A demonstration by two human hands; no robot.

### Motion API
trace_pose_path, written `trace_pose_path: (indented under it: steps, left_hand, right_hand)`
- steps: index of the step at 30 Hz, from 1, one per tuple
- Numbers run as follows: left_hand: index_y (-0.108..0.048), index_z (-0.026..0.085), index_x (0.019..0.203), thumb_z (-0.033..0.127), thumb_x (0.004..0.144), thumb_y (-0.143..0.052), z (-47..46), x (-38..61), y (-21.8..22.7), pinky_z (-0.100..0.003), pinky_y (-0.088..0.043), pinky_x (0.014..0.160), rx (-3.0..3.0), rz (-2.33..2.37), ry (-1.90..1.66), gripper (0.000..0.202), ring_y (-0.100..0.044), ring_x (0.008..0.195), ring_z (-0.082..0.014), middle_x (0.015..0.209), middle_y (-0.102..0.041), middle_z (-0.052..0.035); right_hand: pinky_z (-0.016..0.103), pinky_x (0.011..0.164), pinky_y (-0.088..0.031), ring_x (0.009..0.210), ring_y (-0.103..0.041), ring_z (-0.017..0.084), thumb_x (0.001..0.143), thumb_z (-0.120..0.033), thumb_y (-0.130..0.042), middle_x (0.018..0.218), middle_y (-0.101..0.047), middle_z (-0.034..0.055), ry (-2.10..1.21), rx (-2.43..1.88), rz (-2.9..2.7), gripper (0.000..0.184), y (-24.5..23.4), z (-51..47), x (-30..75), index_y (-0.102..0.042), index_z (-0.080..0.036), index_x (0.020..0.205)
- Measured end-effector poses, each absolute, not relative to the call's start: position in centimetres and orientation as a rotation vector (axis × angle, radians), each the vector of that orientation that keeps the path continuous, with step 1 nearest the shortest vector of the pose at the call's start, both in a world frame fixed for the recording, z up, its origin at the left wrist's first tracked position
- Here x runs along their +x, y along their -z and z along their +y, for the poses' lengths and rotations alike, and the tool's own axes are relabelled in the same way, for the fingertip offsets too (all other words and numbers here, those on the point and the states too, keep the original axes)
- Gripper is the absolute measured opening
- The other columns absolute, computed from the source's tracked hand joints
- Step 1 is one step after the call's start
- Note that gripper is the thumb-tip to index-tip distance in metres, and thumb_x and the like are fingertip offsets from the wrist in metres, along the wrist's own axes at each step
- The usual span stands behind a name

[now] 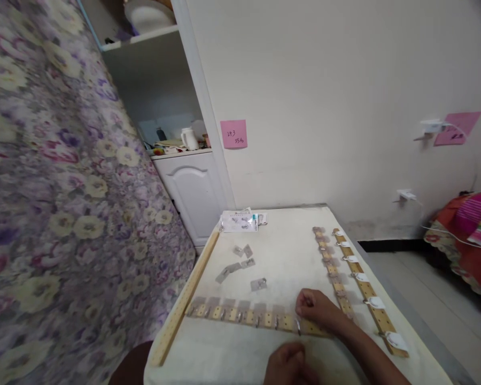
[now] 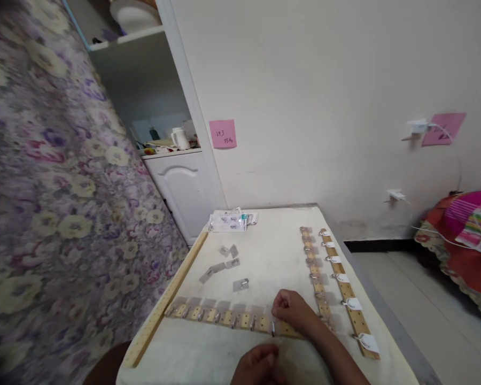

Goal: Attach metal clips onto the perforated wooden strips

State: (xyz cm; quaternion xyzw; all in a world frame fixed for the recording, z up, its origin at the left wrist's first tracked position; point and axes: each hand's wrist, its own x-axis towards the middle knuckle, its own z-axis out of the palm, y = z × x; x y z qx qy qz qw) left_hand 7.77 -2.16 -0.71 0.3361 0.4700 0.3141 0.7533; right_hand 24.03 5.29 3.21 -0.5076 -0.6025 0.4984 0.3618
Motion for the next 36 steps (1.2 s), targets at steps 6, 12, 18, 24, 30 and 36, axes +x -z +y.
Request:
trace_pose_path:
  steps: [6, 12, 18, 24, 30, 36]
  left_hand:
    - [-0.049, 0.017, 0.079, 0.047, 0.051, -0.074, -1.3, 9.5, -1.5, -0.019, -0.025, 0.038, 0.568, 1.004, -0.745, 0.048, -0.051, 0.037, -0.0094, 0.053, -0.062, 0.0004]
    - [-0.048, 0.017, 0.073, 0.04, 0.06, -0.071, -1.1, 10.3, -1.5, -0.019, -0.025, 0.039, 0.477, 1.013, -0.807, 0.035, -0.05, 0.037, -0.0079, 0.05, -0.06, 0.002]
    - [-0.048, 0.017, 0.072, 0.037, 0.062, -0.069, -1.1, 10.5, -1.5, -0.019, -0.026, 0.039, 0.464, 1.018, -0.832, 0.031, -0.049, 0.036, -0.0075, 0.051, -0.06, 0.0015]
    - [-0.049, 0.017, 0.074, 0.034, 0.07, -0.058, -1.1, 10.5, -1.4, -0.019, -0.024, 0.04, 0.408, 1.043, -0.817, 0.02, -0.05, 0.036, -0.0092, 0.048, -0.058, 0.0019]
    - [-0.049, 0.016, 0.073, 0.03, 0.078, -0.048, -1.0, 10.7, -2.0, -0.02, -0.027, 0.042, 0.359, 1.07, -0.806, 0.014, -0.05, 0.035, -0.0097, 0.047, -0.058, 0.0002]
    - [-0.047, 0.017, 0.07, 0.026, 0.081, -0.042, -1.0, 11.2, -2.8, -0.018, -0.026, 0.041, 0.35, 1.124, -0.816, 0.016, -0.047, 0.034, -0.0076, 0.044, -0.054, 0.0018]
  right_hand:
    - [0.021, 0.051, -0.031, 0.053, -0.043, 0.009, 0.06, -0.017, -0.057, 0.054, -0.051, -0.0049, -1.222, -1.365, -1.579, 0.004, -2.9, 5.3, 24.0, -0.055, -0.018, 0.064]
    - [0.021, 0.05, -0.03, 0.052, -0.043, 0.009, 0.061, -0.017, -0.056, 0.053, -0.051, -0.0049, -1.15, -1.443, -1.619, 0.003, -2.5, 5.5, 24.1, -0.054, -0.018, 0.06]
    - [0.021, 0.05, -0.03, 0.052, -0.044, 0.009, 0.061, -0.017, -0.056, 0.053, -0.052, -0.0046, -1.112, -1.477, -1.654, 0.003, -2.2, 5.8, 24.1, -0.054, -0.018, 0.059]
    - [0.022, 0.05, -0.031, 0.052, -0.044, 0.01, 0.06, -0.016, -0.055, 0.053, -0.052, -0.0043, -1.092, -1.493, -1.681, 0.002, -2.2, 5.7, 24.2, -0.054, -0.018, 0.06]
    - [0.022, 0.05, -0.031, 0.052, -0.045, 0.01, 0.06, -0.016, -0.056, 0.053, -0.053, -0.0045, -1.097, -1.506, -1.703, 0.003, -2.2, 5.6, 24.2, -0.054, -0.018, 0.059]
    - [0.022, 0.051, -0.033, 0.054, -0.046, 0.01, 0.059, -0.016, -0.058, 0.055, -0.054, -0.004, -1.089, -1.534, -1.738, 0.005, -2.3, 5.7, 24.3, -0.054, -0.018, 0.061]
